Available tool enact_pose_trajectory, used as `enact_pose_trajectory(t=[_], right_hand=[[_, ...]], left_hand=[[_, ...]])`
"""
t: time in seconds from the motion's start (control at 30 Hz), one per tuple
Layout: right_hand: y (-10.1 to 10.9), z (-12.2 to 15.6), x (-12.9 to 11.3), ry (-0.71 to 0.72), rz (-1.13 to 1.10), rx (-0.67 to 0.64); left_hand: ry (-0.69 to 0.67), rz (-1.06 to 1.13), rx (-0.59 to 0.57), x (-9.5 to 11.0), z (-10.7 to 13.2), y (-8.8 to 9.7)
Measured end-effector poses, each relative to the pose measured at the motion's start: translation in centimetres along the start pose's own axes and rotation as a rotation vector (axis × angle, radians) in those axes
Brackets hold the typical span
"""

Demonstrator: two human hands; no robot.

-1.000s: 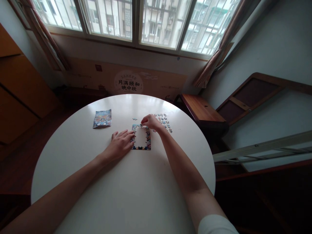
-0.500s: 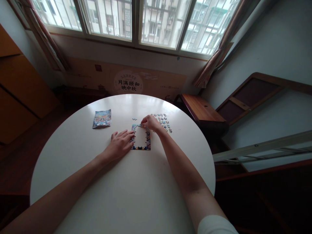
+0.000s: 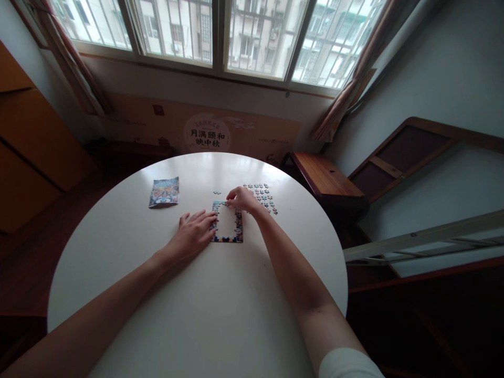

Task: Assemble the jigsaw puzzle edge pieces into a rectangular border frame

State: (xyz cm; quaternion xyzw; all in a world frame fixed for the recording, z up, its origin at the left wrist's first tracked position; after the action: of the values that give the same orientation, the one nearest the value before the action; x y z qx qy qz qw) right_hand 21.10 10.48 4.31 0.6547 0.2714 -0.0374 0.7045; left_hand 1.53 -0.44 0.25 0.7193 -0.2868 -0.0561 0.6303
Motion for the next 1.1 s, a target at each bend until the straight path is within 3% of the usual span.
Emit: enact_pose_trajectory(t=[0.47,0.7,0.9,1.1], right_hand=[[-0.3,0.0,-0.1,0.031,0.014,-0.022],[-1.5,-0.4,0.2,0.165,0.075,0.118],[-3.0,-0.6,-0.6,0.227,0.115,0.026],[-1.9,-0.5,-0.3,0.178,0.120,0.045]], left_hand=[[-0.011,-0.003,0.018,0.0,0.0,-0.1],[-0.014,0.004,0.022,0.0,0.0,-0.1],[-0.007,-0.006,0.006,0.0,0.0,0.0],[-0.005,-0.003,0.006,0.0,0.0,0.0]])
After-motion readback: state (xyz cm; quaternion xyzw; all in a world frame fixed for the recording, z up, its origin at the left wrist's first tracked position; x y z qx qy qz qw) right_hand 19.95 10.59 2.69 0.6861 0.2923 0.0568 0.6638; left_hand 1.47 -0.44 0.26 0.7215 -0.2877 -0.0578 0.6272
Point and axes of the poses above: each hand's wrist, its own z-axis away from the middle knuckle, its own y-axis out of the back of the hand, x = y × z, the point moved 1 cm from there along -z, towards the middle knuckle
